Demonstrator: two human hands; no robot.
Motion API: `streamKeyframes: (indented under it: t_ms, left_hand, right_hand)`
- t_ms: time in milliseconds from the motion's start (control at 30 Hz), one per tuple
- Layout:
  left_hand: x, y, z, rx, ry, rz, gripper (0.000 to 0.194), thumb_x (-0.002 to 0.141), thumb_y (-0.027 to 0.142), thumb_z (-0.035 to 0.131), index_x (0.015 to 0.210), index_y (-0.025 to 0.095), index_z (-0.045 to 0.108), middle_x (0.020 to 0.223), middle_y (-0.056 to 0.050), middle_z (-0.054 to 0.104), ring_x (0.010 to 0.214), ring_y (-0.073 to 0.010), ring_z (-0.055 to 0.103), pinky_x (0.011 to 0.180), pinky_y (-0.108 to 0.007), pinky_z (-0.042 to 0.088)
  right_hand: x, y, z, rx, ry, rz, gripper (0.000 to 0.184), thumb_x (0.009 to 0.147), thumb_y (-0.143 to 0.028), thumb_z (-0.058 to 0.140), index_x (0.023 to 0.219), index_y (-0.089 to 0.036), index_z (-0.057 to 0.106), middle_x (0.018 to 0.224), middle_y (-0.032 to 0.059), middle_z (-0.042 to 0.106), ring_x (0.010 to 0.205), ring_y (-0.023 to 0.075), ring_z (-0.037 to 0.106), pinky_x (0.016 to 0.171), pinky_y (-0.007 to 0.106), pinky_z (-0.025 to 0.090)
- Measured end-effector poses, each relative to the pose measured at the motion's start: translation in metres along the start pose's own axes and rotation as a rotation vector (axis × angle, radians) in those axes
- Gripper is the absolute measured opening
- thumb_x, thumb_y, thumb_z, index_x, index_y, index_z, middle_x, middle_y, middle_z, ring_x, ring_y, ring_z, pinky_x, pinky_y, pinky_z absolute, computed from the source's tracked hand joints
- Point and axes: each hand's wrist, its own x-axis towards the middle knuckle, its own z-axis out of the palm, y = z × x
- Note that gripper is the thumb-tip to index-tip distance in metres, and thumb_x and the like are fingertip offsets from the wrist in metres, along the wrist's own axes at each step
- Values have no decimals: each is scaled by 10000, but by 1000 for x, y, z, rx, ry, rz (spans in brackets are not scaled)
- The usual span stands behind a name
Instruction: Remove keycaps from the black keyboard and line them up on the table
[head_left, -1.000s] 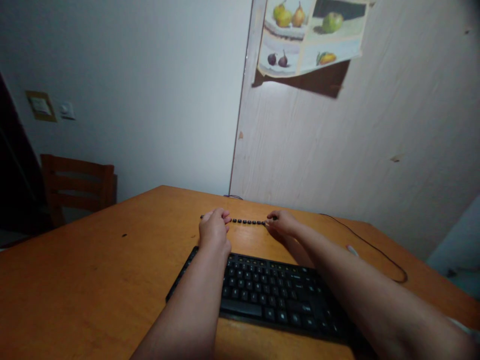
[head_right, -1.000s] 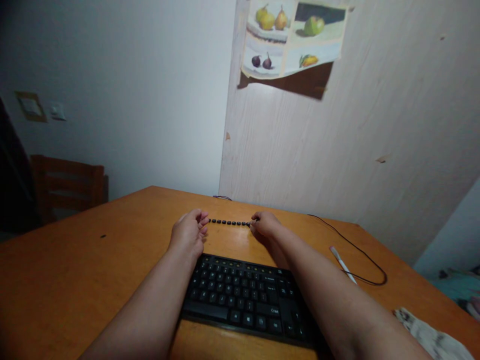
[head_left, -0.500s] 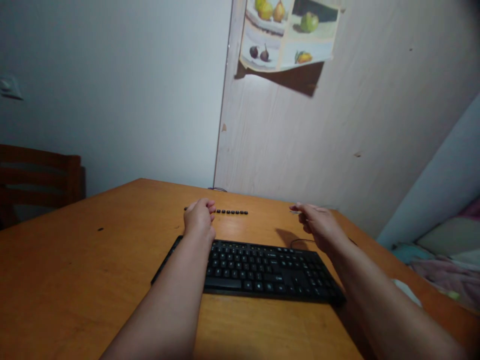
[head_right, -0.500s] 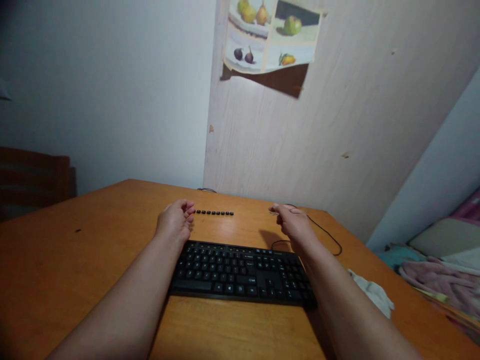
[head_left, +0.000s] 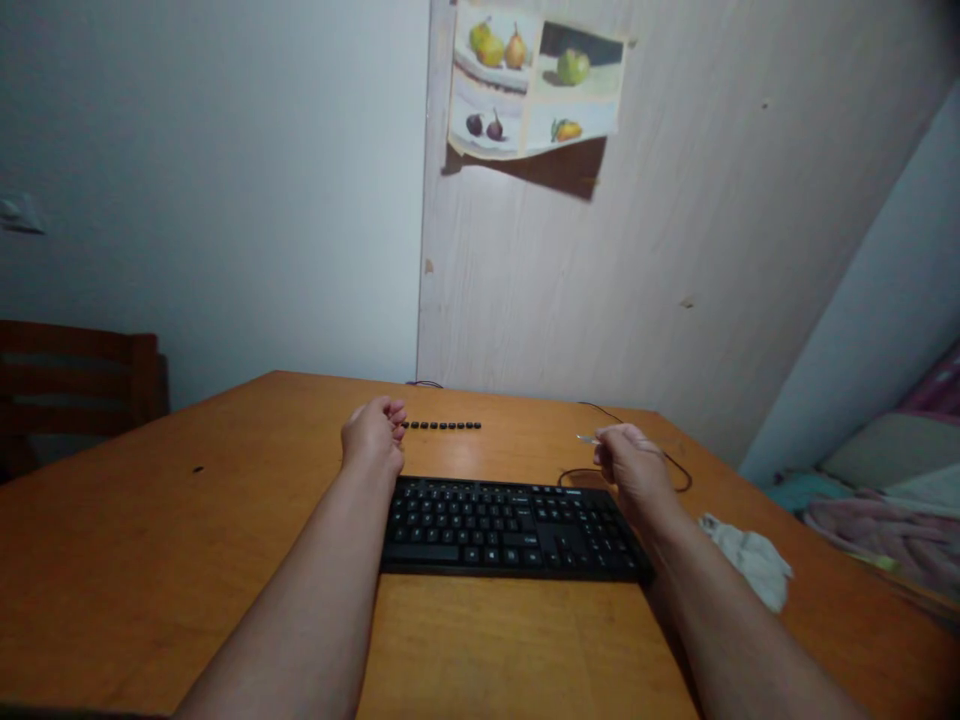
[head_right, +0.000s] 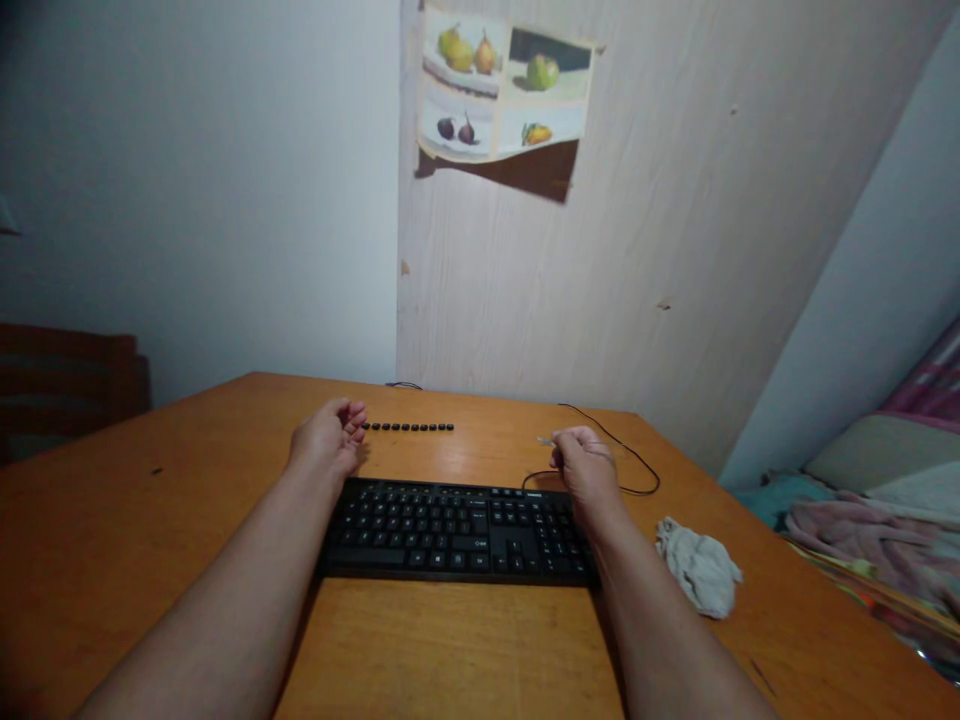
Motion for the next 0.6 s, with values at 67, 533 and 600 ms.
streamKeyframes:
  t_ms: [67, 533, 600]
  left_hand:
    - [1, 2, -1, -5, 4, 6, 55, 672, 157, 557, 721, 132, 564, 652, -2, 605, 487, -60, 514, 457, -169, 319]
    - [12, 10, -11, 15, 74, 15, 52, 685, 156, 547, 736, 146, 545, 630, 23, 584, 467, -60, 513, 508, -194, 359]
    - [13, 10, -12, 15, 79, 12, 46, 685, 155, 548, 730, 146, 546, 623, 22, 583, 470, -62, 516, 507, -193, 355]
  right_hand:
    - [2, 3, -1, -41, 11, -14, 215, 730, -370, 637, 666, -192, 536, 517, -34, 537, 425, 88, 394, 392, 212, 285]
    - [-3, -5, 0, -153, 91, -123, 311, 717, -465, 692, 772, -164, 635, 647, 5, 591, 517, 108, 457, 480, 229, 331]
    - [-1, -3, -2, -163, 118, -148, 306, 716, -450, 696, 822, -166, 650, 667, 4, 595, 542, 115, 480, 499, 232, 356]
